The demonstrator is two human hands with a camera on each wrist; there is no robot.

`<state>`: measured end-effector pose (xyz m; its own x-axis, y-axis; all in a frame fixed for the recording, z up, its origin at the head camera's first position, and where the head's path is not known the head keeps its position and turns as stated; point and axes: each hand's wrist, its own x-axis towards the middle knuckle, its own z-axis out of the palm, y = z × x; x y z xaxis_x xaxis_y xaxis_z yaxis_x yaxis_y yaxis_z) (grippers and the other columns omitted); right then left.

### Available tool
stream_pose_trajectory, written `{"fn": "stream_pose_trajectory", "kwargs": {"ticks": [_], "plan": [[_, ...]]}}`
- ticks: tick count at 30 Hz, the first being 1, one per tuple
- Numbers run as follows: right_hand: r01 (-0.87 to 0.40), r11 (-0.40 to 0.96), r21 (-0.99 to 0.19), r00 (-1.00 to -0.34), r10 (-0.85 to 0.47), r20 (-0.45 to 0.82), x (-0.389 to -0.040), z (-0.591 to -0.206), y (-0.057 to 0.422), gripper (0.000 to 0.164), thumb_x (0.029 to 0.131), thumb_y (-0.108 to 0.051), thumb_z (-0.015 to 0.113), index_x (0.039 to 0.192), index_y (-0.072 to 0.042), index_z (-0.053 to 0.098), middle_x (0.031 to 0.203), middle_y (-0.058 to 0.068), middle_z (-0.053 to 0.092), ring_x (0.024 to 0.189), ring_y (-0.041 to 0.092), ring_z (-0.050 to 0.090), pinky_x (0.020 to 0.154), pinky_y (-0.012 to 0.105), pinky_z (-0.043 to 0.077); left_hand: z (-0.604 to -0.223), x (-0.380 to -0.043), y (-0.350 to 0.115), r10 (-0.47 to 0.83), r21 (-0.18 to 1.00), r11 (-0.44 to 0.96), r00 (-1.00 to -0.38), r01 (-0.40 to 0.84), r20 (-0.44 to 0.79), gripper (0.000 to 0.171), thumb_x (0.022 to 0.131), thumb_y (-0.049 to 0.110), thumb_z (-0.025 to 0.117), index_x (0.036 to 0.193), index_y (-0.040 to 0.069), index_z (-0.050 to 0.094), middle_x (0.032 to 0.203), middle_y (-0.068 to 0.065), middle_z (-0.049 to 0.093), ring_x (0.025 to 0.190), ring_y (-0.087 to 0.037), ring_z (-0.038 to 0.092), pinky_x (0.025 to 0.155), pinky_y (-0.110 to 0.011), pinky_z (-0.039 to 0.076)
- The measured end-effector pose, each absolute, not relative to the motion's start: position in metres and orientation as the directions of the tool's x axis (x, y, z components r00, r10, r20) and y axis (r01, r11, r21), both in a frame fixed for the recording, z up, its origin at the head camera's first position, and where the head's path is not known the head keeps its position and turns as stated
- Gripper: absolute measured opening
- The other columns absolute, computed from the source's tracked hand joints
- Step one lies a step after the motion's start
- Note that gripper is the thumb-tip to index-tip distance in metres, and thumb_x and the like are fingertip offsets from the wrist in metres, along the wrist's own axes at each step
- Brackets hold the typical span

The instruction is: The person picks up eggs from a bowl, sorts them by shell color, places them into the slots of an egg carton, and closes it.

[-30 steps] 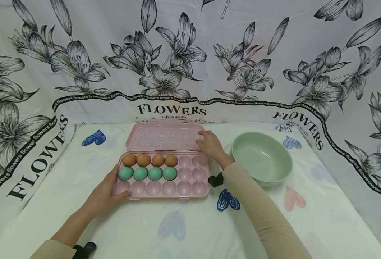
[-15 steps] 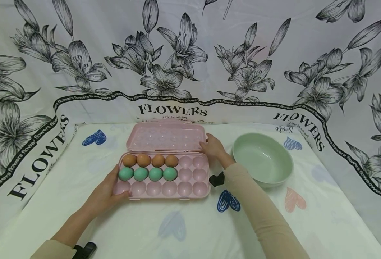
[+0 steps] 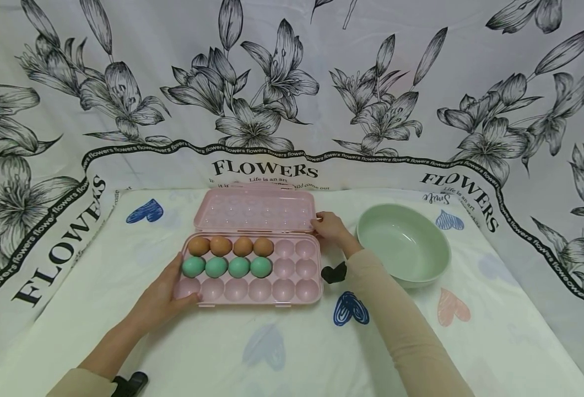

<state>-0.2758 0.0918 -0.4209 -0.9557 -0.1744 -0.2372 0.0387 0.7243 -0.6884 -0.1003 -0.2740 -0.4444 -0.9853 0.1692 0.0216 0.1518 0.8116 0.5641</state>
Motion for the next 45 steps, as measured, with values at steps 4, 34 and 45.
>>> {"fn": "stream_pose_trajectory", "kwargs": {"ticks": [4, 34, 45], "plan": [[0.044, 0.726, -0.686, -0.956, -0.168, -0.239, -0.277, -0.422, 0.093, 0.047, 0.094, -0.022, 0.045, 0.133, 0.003, 0.043, 0.122, 0.019, 0.057, 0.112, 0.029, 0.055, 0.097, 0.040, 0.044, -0.445, -0.101, -0.274, 0.168, 0.568, 0.810, -0.986, 0.147, 0.016, 0.108, 0.077, 0.049, 0.069, 0.147, -0.001, 0.003, 0.149, -0.027, 0.017, 0.133, -0.047, 0.023, 0.101, -0.061, 0.028], [-0.009, 0.508, -0.861, -0.990, -0.126, -0.064, -0.271, -0.413, 0.095, 0.050, 0.085, -0.001, 0.047, 0.134, -0.005, 0.038, 0.121, 0.015, 0.051, 0.108, 0.027, 0.057, 0.089, 0.036, 0.048, -0.445, -0.103, -0.270, 0.177, 0.570, 0.805, -0.984, 0.164, 0.034, 0.108, 0.076, 0.046, 0.070, 0.146, -0.003, 0.004, 0.148, -0.028, 0.018, 0.132, -0.047, 0.024, 0.101, -0.061, 0.028], [-0.075, 0.443, -0.893, -0.989, -0.146, 0.011, -0.266, -0.408, 0.097, 0.051, 0.082, 0.004, 0.052, 0.130, -0.009, 0.039, 0.114, 0.014, 0.054, 0.102, 0.026, 0.058, 0.077, 0.028, 0.050, -0.438, -0.102, -0.274, 0.188, 0.606, 0.781, -0.982, 0.148, -0.002, 0.105, 0.080, 0.047, 0.067, 0.147, 0.001, 0.000, 0.150, -0.026, 0.015, 0.134, -0.047, 0.020, 0.102, -0.062, 0.026]]}}
